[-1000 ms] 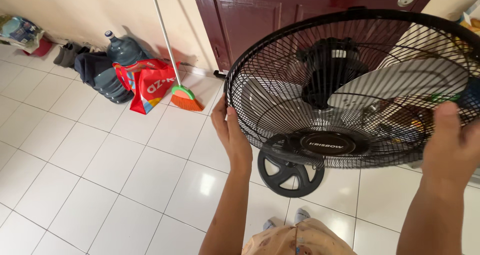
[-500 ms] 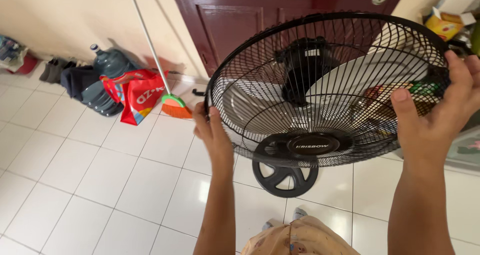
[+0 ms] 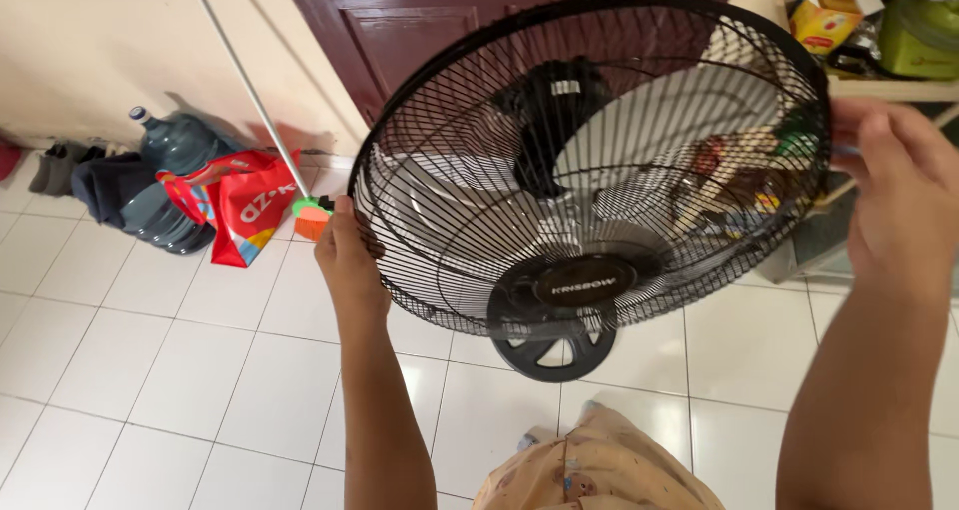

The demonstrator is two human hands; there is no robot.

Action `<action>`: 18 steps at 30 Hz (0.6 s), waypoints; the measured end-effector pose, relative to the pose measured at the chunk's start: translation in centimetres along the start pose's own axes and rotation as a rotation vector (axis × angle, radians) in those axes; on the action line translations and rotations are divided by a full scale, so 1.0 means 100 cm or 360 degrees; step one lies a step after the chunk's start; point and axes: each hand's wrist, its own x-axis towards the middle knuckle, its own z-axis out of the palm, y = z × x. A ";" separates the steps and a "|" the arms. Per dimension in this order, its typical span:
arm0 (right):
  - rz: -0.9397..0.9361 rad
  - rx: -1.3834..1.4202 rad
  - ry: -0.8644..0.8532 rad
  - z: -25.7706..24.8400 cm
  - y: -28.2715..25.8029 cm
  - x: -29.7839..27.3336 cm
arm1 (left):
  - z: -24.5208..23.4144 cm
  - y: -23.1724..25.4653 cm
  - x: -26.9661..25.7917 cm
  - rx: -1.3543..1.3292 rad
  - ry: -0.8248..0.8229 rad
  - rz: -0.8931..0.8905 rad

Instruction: The person removes the front grille of a standing fan, wipes the grille with a cloth, then wipes each fan blade individually. The person reattaches the grille to the fan.

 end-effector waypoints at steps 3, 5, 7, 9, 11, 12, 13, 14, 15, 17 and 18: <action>-0.0048 0.0038 -0.0085 -0.005 0.003 0.020 | 0.007 -0.007 0.003 -0.0031 0.0046 -0.0088; -0.0030 0.0133 -0.0156 -0.006 0.000 0.032 | 0.011 -0.012 0.004 -0.0077 0.0031 -0.0075; -0.0006 0.0241 -0.0247 -0.006 -0.003 0.043 | 0.013 -0.016 0.004 -0.0084 0.0039 -0.0078; 0.0014 0.0355 -0.0364 -0.006 -0.007 0.055 | 0.015 -0.018 0.004 -0.0068 0.0070 -0.0097; 0.0053 0.0348 -0.0404 -0.005 -0.011 0.066 | 0.016 -0.018 0.004 -0.0108 0.0052 -0.0052; 0.0069 0.0344 -0.0426 -0.006 -0.014 0.072 | 0.018 -0.017 0.004 -0.0132 0.0044 -0.0027; 0.0124 0.0315 -0.0439 -0.004 -0.014 0.077 | 0.019 -0.016 0.004 -0.0112 0.0075 -0.0047; 0.0179 0.0286 -0.0453 -0.002 -0.015 0.084 | 0.021 -0.015 0.004 -0.0093 0.0105 -0.0068; 0.0239 0.0258 -0.0464 -0.003 -0.015 0.086 | 0.023 -0.015 0.003 -0.0069 0.0135 -0.0093; 0.0293 0.0457 -0.0447 0.002 -0.009 0.093 | 0.026 -0.016 0.001 -0.0069 0.0160 -0.0126; 0.0321 0.0556 -0.0437 0.001 -0.007 0.094 | 0.028 -0.017 0.001 -0.0069 0.0172 -0.0144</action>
